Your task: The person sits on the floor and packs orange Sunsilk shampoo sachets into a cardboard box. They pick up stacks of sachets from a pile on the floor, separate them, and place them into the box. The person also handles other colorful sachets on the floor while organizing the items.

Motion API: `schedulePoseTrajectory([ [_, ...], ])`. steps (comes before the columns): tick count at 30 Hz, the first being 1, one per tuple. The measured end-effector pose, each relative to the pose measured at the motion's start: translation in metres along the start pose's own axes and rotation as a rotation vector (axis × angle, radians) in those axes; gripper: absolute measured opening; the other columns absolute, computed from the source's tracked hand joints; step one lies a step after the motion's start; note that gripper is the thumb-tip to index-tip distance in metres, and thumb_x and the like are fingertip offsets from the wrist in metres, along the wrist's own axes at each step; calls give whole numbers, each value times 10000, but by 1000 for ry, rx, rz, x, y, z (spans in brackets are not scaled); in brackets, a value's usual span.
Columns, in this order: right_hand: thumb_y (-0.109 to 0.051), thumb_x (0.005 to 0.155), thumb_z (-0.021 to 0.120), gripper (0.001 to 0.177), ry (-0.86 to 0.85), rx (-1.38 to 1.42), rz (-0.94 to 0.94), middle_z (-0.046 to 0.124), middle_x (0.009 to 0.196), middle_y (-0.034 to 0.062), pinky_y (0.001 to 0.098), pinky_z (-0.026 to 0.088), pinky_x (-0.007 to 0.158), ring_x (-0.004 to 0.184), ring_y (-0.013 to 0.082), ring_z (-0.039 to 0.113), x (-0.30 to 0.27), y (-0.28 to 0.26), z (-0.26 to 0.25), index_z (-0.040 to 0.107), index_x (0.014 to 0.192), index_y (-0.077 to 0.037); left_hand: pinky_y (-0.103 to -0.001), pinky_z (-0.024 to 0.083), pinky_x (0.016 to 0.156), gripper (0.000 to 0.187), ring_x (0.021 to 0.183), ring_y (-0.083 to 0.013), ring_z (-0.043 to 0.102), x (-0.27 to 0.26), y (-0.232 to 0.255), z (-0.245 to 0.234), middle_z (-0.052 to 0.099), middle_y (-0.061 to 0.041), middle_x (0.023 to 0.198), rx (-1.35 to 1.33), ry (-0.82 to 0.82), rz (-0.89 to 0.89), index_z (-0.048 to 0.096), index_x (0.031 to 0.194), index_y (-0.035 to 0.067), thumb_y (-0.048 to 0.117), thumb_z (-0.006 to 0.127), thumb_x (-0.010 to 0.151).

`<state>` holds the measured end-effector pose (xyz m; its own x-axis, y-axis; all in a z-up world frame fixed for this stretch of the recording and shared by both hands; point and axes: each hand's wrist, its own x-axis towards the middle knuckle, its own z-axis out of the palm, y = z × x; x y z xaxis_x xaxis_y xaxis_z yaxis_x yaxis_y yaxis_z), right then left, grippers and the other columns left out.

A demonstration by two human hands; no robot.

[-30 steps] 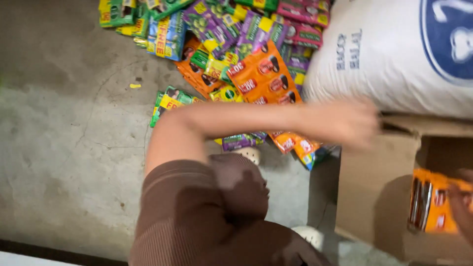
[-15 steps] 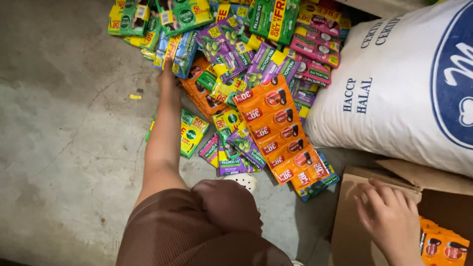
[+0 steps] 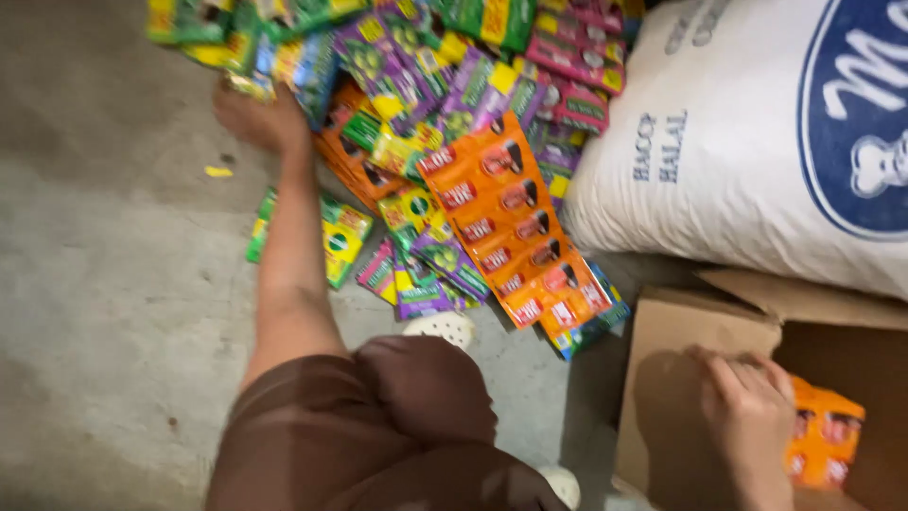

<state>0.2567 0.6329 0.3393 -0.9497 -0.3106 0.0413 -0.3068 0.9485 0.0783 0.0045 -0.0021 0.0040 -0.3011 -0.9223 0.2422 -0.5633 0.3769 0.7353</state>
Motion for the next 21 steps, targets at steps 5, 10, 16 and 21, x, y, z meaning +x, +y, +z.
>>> schedulePoseTrajectory([
  [5, -83, 955, 778, 73, 99, 85, -9, 722, 881, 81, 338, 562, 812, 892, 236, 724, -5, -2, 7, 735, 1008, -109, -456, 483, 985, 521, 1129, -381, 581, -21, 47, 17, 607, -217, 1233, -386, -144, 487, 525, 1323, -46, 174, 837, 968],
  [10, -270, 857, 906, 404, 78, 8, -36, 658, 752, 110, 405, 587, 830, 834, 293, 708, 0, -8, 3, 587, 701, -77, -387, 530, 702, 135, 771, -254, 710, -98, 169, -91, 726, -92, 895, -516, -777, 644, 704, 1082, 57, 170, 755, 1030],
  [16, -170, 869, 845, 264, 57, 88, -70, 680, 752, 76, 384, 520, 691, 713, 254, 670, 10, -33, 2, 637, 728, -89, -423, 547, 640, 559, 819, -367, 710, -144, 205, -140, 708, -191, 980, -362, -899, 1119, 693, 1062, -14, 330, 902, 675],
  [21, -226, 848, 765, 261, -222, 362, -140, 657, 936, 112, 419, 532, 758, 858, 318, 648, 7, -49, 27, 686, 1035, -62, -396, 564, 848, 471, 994, -283, 752, -155, 196, -124, 749, -169, 1088, -350, -1467, 900, 702, 1241, -20, 280, 864, 916],
])
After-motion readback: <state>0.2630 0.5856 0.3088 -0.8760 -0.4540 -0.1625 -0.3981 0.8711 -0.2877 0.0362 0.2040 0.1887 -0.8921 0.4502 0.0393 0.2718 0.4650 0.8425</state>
